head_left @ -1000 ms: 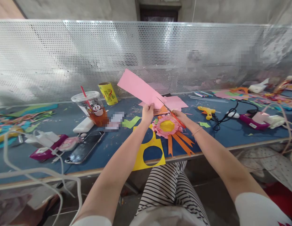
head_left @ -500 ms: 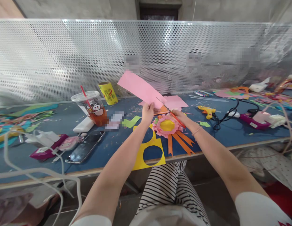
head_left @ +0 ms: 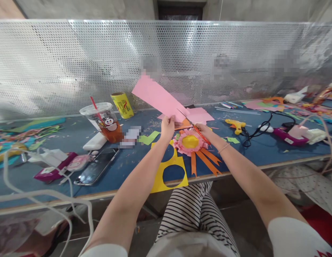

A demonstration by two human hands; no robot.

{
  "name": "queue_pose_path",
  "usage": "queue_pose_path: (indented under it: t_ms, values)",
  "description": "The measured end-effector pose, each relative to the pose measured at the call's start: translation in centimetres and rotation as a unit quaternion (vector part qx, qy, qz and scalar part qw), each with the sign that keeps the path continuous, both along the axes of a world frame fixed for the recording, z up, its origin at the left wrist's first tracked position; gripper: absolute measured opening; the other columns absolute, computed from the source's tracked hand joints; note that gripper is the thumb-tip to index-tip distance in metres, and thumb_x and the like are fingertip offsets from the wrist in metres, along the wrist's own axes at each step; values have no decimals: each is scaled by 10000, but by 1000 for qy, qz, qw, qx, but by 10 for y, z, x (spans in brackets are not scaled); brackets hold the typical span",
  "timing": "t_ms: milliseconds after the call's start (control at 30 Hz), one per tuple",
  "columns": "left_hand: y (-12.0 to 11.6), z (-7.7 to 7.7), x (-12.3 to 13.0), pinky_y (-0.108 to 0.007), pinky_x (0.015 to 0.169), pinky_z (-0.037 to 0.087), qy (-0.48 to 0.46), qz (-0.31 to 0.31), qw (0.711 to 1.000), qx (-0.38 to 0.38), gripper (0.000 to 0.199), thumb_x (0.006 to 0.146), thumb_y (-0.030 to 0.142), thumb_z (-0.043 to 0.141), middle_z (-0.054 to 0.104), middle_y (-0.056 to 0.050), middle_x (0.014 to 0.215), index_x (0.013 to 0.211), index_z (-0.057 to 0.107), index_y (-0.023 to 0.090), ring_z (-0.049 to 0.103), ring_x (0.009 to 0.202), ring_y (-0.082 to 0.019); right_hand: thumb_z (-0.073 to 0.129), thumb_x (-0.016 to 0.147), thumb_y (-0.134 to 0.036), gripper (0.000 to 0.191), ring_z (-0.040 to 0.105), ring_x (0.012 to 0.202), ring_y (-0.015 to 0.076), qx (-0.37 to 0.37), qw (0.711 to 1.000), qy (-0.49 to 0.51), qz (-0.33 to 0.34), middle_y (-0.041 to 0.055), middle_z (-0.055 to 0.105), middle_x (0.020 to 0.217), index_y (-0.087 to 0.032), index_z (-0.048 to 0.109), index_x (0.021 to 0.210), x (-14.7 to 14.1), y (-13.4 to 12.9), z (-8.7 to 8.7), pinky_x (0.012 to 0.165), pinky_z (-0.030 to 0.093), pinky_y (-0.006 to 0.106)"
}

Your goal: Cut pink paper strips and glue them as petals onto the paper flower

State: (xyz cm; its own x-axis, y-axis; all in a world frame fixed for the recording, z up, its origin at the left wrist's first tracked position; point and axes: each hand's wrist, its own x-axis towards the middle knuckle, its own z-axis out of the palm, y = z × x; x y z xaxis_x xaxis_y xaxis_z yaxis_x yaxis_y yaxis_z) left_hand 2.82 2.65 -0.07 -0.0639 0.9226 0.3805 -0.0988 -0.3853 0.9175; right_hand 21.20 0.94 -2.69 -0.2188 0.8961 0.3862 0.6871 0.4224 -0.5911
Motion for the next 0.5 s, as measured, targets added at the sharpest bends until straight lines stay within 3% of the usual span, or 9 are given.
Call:
queue_pose_path:
  t_ms: [267, 500]
  values:
    - [1, 2, -1, -235, 570, 533, -9, 9, 1000, -5, 206, 837, 369, 513, 595, 23, 524, 881, 494, 169, 651, 540, -135, 527, 766, -534, 388, 567, 716, 165, 13, 999, -36, -16, 70, 654, 786, -158, 617, 800, -2, -3, 6, 624, 364, 228]
    - [5, 0, -2, -228, 541, 529, -15, -2, 1000, 2, 188, 840, 347, 504, 579, 25, 502, 881, 472, 167, 640, 503, -136, 513, 738, -556, 425, 482, 600, 129, 9, 999, -32, -26, 26, 581, 610, -152, 586, 628, -2, -2, 6, 548, 312, 225]
